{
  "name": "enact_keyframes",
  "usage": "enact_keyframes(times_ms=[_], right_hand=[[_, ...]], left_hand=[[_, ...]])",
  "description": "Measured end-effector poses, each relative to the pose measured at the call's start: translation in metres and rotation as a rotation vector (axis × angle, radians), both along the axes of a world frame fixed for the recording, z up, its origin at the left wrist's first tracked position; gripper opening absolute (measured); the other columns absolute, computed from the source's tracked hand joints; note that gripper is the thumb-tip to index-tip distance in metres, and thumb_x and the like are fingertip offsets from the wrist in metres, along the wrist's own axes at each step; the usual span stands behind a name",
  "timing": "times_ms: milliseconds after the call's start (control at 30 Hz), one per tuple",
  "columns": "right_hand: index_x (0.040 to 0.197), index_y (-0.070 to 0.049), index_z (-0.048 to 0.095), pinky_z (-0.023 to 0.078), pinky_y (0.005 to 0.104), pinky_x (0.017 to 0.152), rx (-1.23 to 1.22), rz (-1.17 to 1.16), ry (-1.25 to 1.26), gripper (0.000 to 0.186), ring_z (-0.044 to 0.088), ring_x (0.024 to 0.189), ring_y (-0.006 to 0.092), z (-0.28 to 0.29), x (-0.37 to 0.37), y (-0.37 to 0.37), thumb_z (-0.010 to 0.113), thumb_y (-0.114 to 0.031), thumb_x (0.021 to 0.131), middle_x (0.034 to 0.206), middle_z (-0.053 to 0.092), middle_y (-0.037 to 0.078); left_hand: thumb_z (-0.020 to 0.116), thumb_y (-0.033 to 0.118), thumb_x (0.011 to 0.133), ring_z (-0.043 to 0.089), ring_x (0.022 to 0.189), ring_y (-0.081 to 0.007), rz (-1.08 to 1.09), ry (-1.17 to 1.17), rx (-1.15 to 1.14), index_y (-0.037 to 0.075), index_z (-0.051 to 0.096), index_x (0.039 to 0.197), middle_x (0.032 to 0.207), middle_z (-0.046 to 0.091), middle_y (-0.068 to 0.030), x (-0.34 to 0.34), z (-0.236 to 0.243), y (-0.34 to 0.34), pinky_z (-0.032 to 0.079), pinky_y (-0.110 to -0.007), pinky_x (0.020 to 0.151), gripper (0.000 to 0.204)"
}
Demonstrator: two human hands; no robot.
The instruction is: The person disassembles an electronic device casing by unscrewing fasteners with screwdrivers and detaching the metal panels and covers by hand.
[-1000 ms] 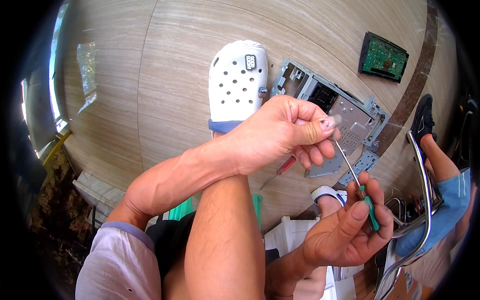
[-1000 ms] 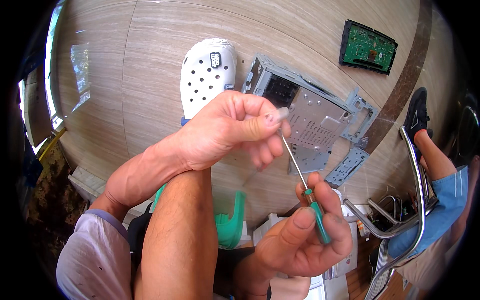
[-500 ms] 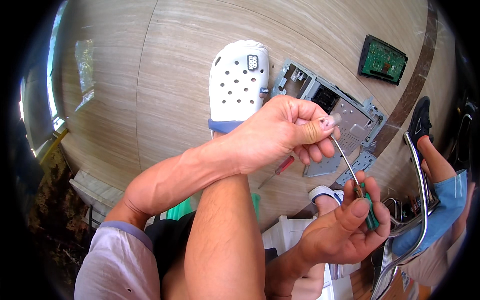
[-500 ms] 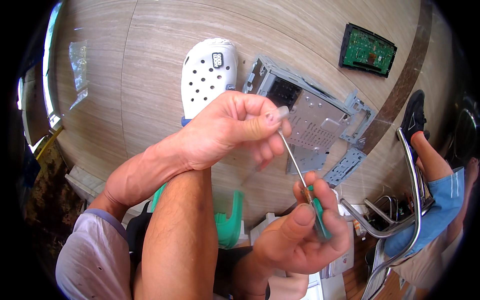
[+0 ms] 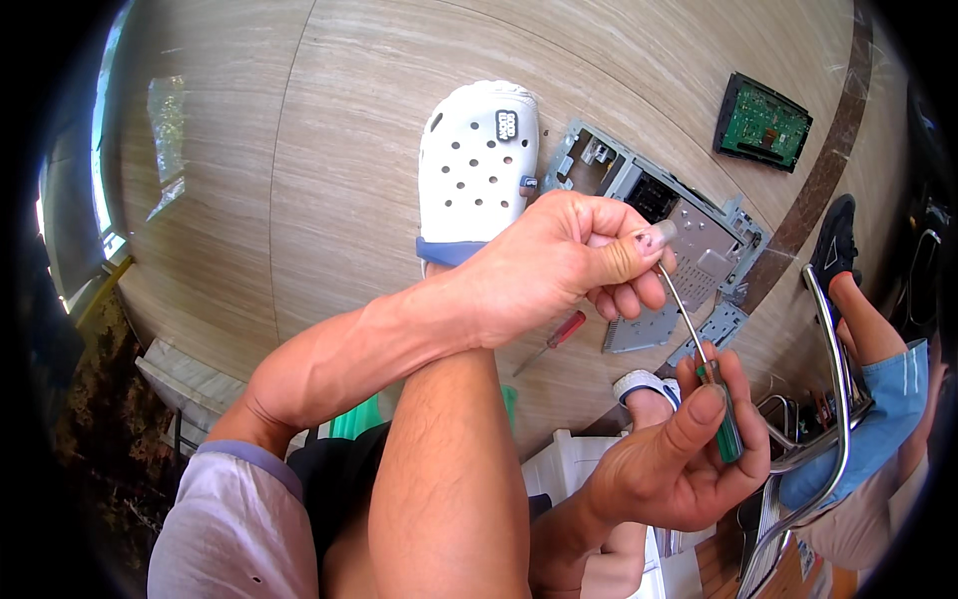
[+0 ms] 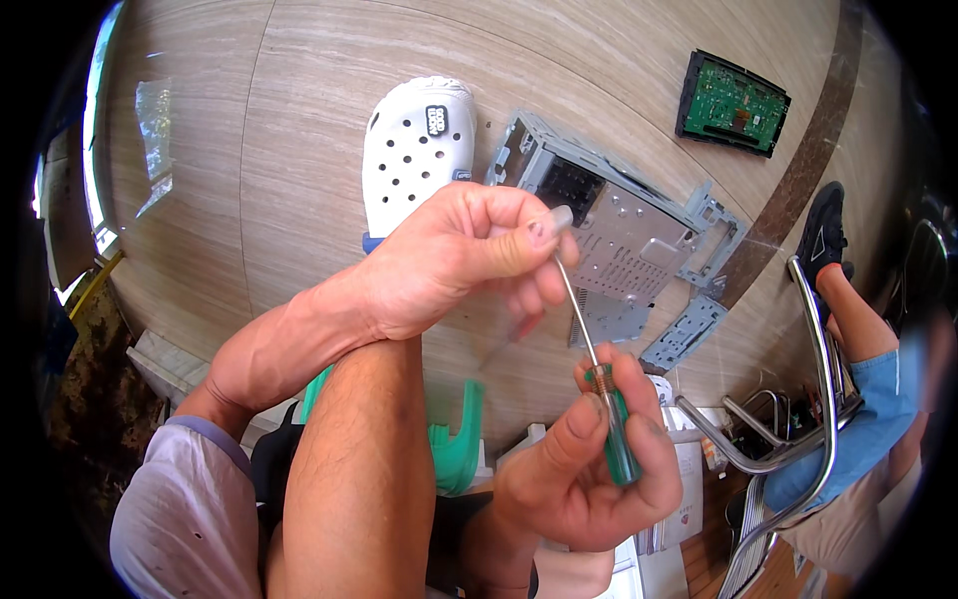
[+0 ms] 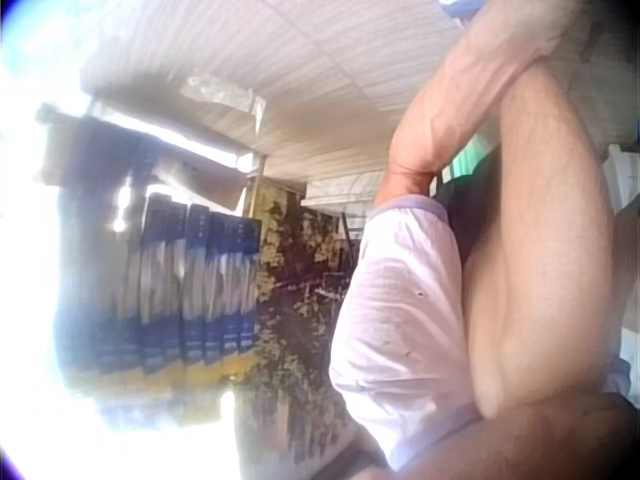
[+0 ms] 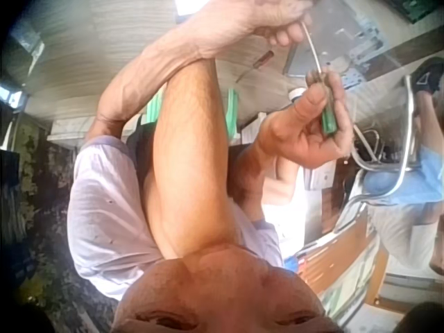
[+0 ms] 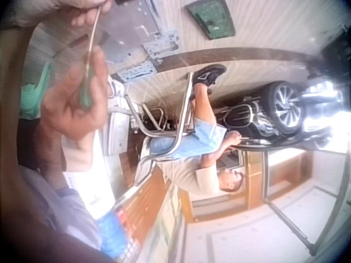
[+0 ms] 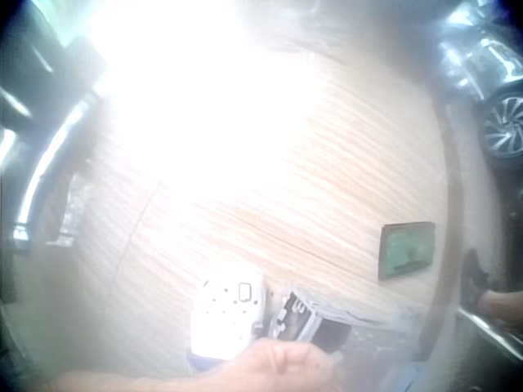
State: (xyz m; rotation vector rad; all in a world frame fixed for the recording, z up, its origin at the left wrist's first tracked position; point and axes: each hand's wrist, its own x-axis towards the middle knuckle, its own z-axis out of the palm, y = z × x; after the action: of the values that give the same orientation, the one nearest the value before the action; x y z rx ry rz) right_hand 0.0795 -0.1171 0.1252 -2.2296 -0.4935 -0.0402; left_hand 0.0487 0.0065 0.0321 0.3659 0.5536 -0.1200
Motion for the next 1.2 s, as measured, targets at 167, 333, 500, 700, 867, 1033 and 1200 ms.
enact_keyframes(times_ms=[167,333,500,700,867,1033,1200], right_hand=[[0.110,0.003,0.045,0.060,0.0334,0.071,0.089,0.011,0.052,0.030,0.068,0.086,0.0300,-0.004,0.001,0.003,0.064,-0.017,0.097,0.106,0.064,0.028],[0.110,0.009,0.051,0.061,0.0337,0.075,0.103,0.009,0.139,0.039,0.070,0.091,0.0319,-0.004,0.000,0.005,0.063,-0.027,0.098,0.111,0.064,0.029],[0.118,0.016,0.049,0.058,0.0339,0.086,0.082,0.013,0.304,0.056,0.068,0.102,0.0340,0.000,0.000,0.013,0.051,-0.038,0.103,0.116,0.063,0.027],[0.121,0.015,0.048,0.055,0.0419,0.094,0.081,0.079,0.378,0.054,0.066,0.108,0.0371,-0.011,0.002,0.018,0.045,-0.036,0.105,0.119,0.061,0.031],[0.126,0.015,0.045,0.052,0.0455,0.097,0.093,0.117,0.443,0.055,0.064,0.111,0.0391,-0.008,0.005,0.014,0.042,-0.036,0.106,0.121,0.058,0.036],[0.129,0.014,0.042,0.051,0.0449,0.097,0.143,0.078,0.463,0.056,0.063,0.113,0.0392,-0.013,0.001,0.018,0.041,-0.037,0.106,0.122,0.058,0.037],[0.127,0.014,0.043,0.053,0.0425,0.094,0.148,0.069,0.497,0.056,0.063,0.113,0.0394,-0.012,0.002,0.018,0.040,-0.039,0.106,0.121,0.059,0.036]], left_hand=[[0.059,0.027,0.100,0.063,0.068,-0.0092,-0.024,0.004,0.003,0.003,0.066,0.100,0.081,0.071,-0.0059,0.000,0.004,0.002,0.052,-0.026,0.066,0.025],[0.060,0.028,0.100,0.062,0.069,-0.0081,-0.023,0.017,-0.003,0.003,0.067,0.100,0.081,0.071,-0.0046,0.000,0.006,0.004,0.051,-0.025,0.065,0.025],[0.062,0.028,0.099,0.061,0.071,-0.0080,-0.055,-0.006,0.001,0.003,0.068,0.100,0.082,0.070,-0.0037,-0.004,0.007,0.005,0.051,-0.025,0.065,0.026],[0.063,0.028,0.098,0.061,0.070,-0.0093,-0.044,0.038,0.000,0.002,0.070,0.101,0.082,0.069,-0.0042,-0.005,0.001,0.003,0.051,-0.026,0.064,0.027],[0.063,0.028,0.098,0.062,0.068,-0.0111,-0.052,0.041,0.009,0.002,0.070,0.102,0.082,0.070,-0.0056,-0.001,0.006,0.002,0.052,-0.027,0.062,0.027],[0.062,0.027,0.099,0.068,0.073,-0.0142,-0.015,0.024,0.040,0.001,0.070,0.104,0.083,0.072,-0.0084,0.000,0.006,0.002,0.051,-0.026,0.060,0.027],[0.062,0.024,0.099,0.068,0.072,-0.0138,-0.011,0.026,0.037,0.001,0.070,0.104,0.083,0.072,-0.0087,0.000,0.006,0.002,0.051,-0.025,0.061,0.026]])
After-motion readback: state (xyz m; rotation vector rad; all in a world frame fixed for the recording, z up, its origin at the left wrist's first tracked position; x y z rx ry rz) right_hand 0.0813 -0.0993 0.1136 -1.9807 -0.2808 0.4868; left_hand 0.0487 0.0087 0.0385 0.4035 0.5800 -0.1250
